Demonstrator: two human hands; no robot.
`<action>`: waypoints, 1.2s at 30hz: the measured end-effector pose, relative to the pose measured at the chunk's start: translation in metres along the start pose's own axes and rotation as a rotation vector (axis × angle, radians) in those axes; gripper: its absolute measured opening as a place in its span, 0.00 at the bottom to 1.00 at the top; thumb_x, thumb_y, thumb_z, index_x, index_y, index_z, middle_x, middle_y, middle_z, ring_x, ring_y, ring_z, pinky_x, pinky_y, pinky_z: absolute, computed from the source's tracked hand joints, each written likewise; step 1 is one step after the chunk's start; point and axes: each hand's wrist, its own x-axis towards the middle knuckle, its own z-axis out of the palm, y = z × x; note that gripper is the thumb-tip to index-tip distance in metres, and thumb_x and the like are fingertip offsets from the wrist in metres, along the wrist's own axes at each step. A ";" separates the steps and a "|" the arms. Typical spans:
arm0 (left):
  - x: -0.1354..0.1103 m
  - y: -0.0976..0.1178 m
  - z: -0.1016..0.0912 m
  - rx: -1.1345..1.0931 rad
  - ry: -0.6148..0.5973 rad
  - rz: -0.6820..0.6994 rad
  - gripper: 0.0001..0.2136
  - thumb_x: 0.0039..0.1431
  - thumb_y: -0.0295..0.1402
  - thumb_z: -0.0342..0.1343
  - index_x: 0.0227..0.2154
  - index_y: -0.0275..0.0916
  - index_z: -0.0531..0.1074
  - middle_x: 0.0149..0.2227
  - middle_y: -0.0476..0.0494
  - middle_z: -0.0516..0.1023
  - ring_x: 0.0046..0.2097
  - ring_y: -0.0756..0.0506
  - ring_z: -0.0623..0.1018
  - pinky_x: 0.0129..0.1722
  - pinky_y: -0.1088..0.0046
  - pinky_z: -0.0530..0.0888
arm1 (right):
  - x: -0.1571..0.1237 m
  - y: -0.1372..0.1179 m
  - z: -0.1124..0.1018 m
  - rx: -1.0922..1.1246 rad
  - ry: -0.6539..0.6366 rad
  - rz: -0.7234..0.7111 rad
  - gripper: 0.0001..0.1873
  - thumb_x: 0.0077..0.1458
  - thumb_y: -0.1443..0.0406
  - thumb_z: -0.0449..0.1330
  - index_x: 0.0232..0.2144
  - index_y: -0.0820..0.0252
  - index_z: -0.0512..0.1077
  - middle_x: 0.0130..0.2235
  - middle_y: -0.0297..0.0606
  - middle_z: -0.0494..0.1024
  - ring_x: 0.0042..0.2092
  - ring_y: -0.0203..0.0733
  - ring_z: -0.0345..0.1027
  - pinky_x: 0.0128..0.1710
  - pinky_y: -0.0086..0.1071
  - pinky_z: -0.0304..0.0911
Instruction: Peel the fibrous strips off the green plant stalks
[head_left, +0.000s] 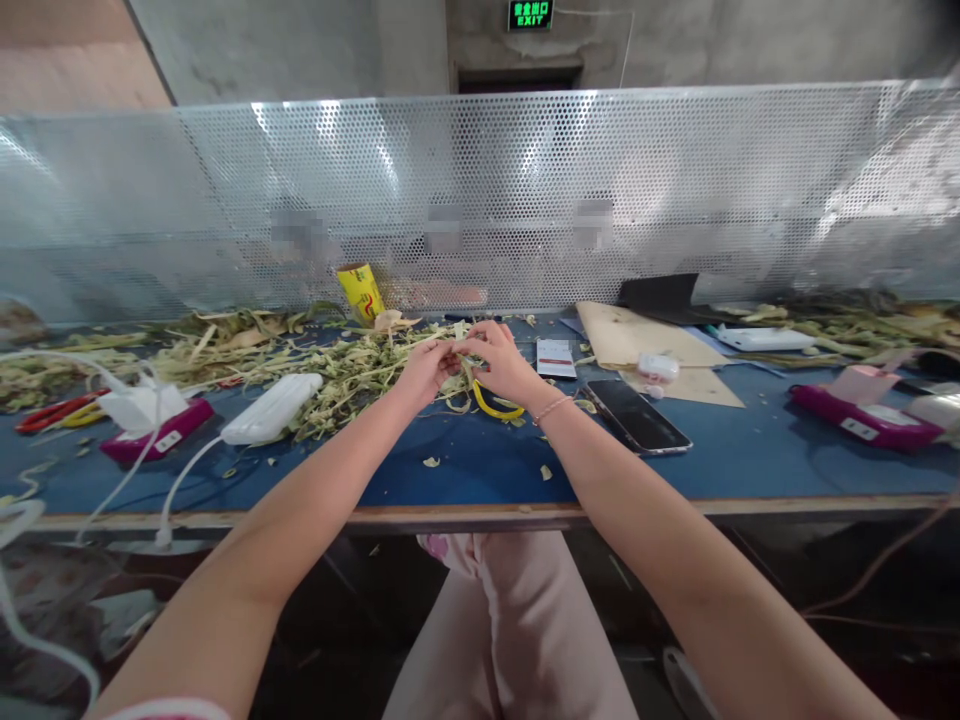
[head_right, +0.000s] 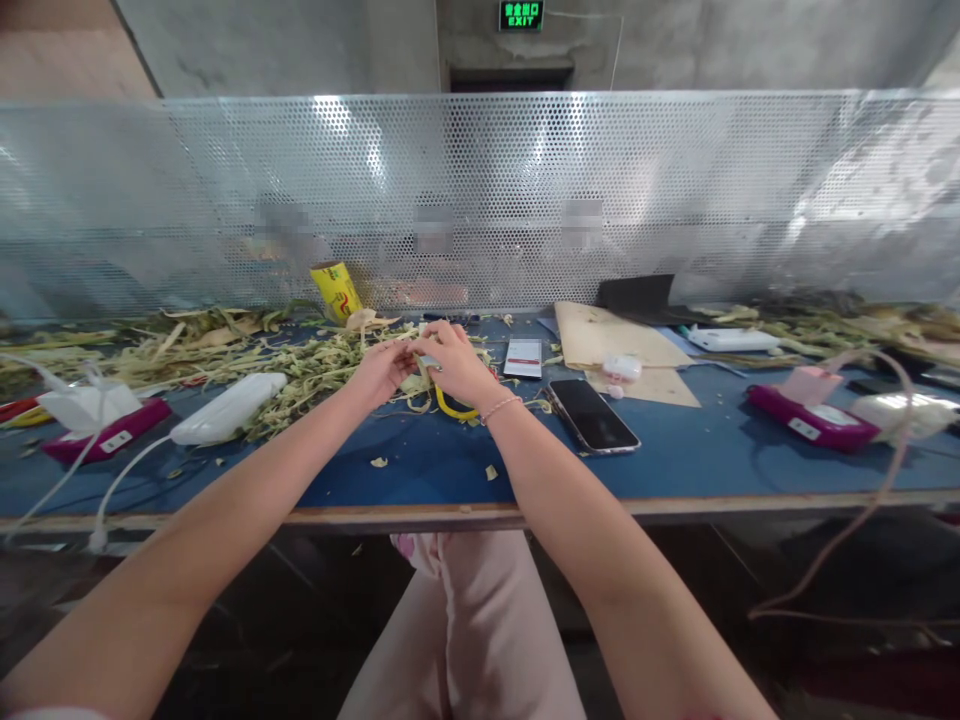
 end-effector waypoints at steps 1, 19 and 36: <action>-0.001 0.001 0.000 -0.015 -0.002 -0.002 0.07 0.46 0.27 0.58 0.19 0.34 0.66 0.18 0.51 0.68 0.22 0.55 0.69 0.24 0.79 0.67 | -0.001 -0.001 0.001 -0.017 -0.027 -0.033 0.16 0.46 0.73 0.53 0.37 0.55 0.72 0.44 0.42 0.65 0.48 0.44 0.58 0.52 0.44 0.51; -0.001 -0.003 -0.002 0.118 -0.067 0.085 0.09 0.40 0.31 0.61 0.17 0.34 0.65 0.18 0.51 0.69 0.23 0.55 0.69 0.28 0.76 0.68 | 0.002 0.003 0.002 0.021 0.082 0.086 0.10 0.55 0.65 0.53 0.32 0.56 0.75 0.37 0.39 0.77 0.44 0.43 0.66 0.47 0.38 0.58; 0.001 -0.005 -0.006 0.485 -0.159 0.331 0.05 0.43 0.30 0.57 0.22 0.36 0.66 0.20 0.51 0.69 0.25 0.51 0.71 0.31 0.73 0.68 | 0.011 -0.017 0.001 0.693 0.162 0.730 0.07 0.43 0.64 0.59 0.25 0.60 0.64 0.23 0.30 0.71 0.24 0.33 0.64 0.27 0.29 0.62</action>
